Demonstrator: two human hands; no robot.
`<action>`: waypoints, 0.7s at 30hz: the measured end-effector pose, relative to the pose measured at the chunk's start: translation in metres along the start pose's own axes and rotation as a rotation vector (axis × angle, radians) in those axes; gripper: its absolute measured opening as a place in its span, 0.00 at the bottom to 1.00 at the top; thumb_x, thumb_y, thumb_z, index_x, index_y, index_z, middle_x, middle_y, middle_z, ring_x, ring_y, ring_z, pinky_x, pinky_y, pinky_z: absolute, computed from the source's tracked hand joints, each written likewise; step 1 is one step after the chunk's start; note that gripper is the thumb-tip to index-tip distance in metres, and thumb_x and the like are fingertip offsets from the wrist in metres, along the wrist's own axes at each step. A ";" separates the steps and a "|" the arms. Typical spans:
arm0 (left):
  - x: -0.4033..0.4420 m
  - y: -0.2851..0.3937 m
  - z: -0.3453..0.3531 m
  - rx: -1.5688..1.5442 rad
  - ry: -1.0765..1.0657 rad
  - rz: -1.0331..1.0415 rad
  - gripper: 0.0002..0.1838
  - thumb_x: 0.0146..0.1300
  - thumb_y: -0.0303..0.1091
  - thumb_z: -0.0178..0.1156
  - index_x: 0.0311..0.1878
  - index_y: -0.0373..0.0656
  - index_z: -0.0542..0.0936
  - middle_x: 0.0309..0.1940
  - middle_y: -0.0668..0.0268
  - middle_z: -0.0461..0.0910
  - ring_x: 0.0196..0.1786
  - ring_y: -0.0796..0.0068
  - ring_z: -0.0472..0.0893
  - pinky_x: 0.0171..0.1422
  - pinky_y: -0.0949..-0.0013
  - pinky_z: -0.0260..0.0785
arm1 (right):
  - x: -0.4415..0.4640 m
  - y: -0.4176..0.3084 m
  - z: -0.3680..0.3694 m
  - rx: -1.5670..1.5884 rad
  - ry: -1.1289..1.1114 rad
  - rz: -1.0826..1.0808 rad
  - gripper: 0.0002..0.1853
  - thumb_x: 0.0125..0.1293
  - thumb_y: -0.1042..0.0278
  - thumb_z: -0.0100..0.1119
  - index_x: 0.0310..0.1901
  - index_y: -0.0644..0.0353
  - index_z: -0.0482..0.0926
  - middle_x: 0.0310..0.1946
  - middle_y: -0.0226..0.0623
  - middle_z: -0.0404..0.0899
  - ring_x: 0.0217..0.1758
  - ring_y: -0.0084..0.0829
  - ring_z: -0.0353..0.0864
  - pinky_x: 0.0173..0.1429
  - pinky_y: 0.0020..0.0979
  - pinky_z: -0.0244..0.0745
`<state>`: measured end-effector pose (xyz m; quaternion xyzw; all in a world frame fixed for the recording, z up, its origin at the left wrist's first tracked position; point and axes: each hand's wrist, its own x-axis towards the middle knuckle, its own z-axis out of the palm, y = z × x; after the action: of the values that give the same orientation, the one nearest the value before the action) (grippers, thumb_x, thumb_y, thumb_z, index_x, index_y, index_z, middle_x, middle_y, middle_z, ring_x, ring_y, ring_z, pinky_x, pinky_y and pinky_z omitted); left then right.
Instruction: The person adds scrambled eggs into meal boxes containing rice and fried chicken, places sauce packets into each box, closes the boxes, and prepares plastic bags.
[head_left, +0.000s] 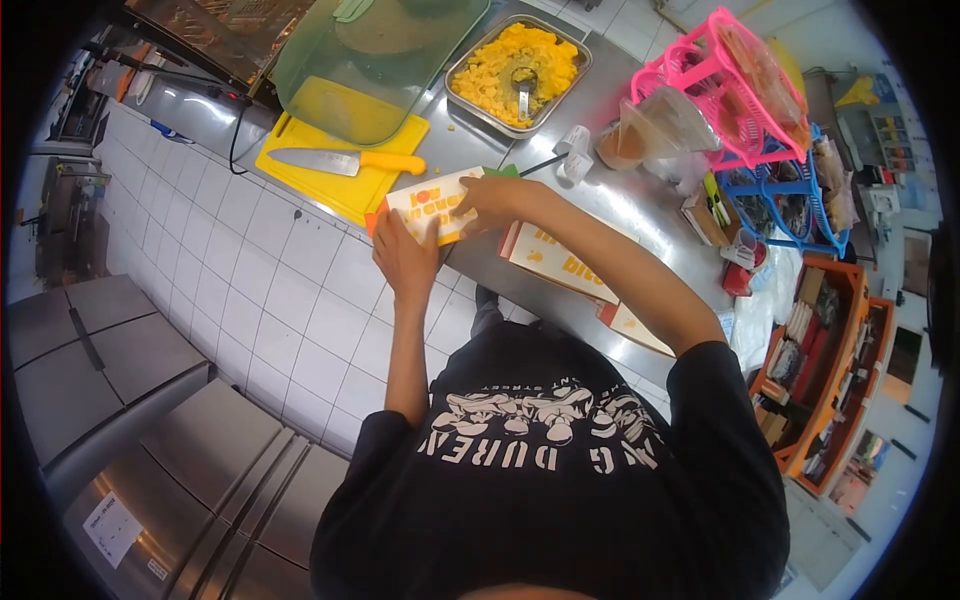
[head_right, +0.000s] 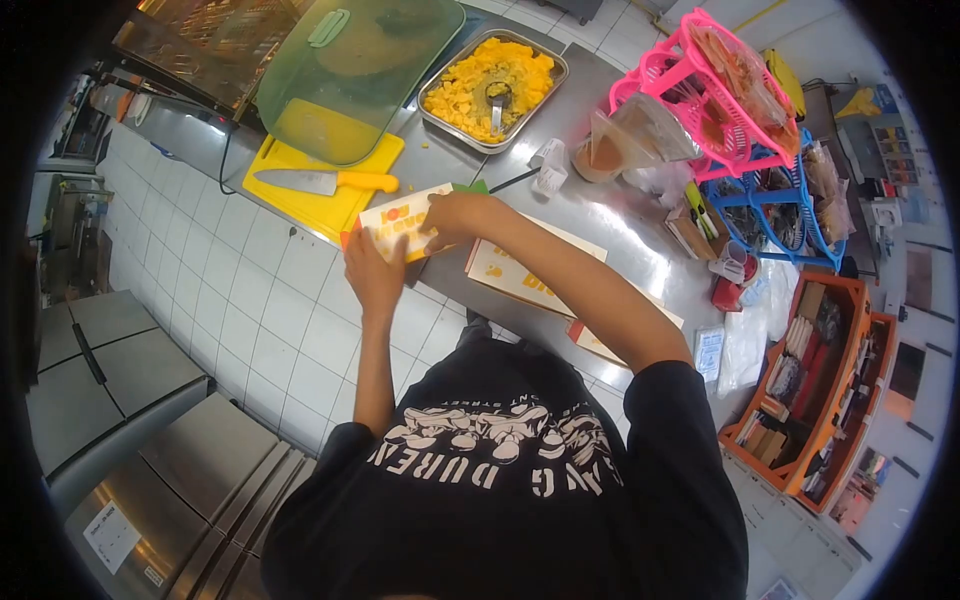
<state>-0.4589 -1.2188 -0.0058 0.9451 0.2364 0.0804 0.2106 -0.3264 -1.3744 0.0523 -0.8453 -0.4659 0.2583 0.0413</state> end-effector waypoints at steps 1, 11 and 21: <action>-0.008 -0.006 0.009 -0.023 0.038 0.056 0.36 0.64 0.49 0.66 0.65 0.32 0.68 0.64 0.47 0.68 0.66 0.46 0.68 0.66 0.46 0.62 | 0.008 0.006 0.001 0.070 -0.119 0.046 0.25 0.63 0.61 0.63 0.63 0.42 0.77 0.71 0.46 0.64 0.61 0.50 0.78 0.64 0.45 0.73; -0.029 0.006 0.019 -0.262 0.012 -0.210 0.51 0.59 0.47 0.71 0.74 0.29 0.53 0.76 0.45 0.52 0.74 0.46 0.56 0.75 0.47 0.51 | 0.053 -0.019 0.043 0.245 -0.025 0.712 0.46 0.62 0.65 0.60 0.72 0.81 0.45 0.71 0.78 0.47 0.68 0.75 0.61 0.69 0.65 0.61; 0.009 -0.030 -0.005 -1.092 -0.401 -0.220 0.53 0.54 0.27 0.73 0.77 0.38 0.49 0.67 0.50 0.66 0.67 0.61 0.71 0.70 0.62 0.67 | 0.056 -0.055 0.057 0.655 0.397 0.983 0.42 0.63 0.64 0.55 0.70 0.81 0.46 0.67 0.72 0.54 0.71 0.65 0.58 0.68 0.63 0.62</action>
<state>-0.4650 -1.1888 -0.0143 0.6667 0.2130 -0.0121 0.7141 -0.3710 -1.3078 -0.0026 -0.9363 0.0974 0.2147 0.2604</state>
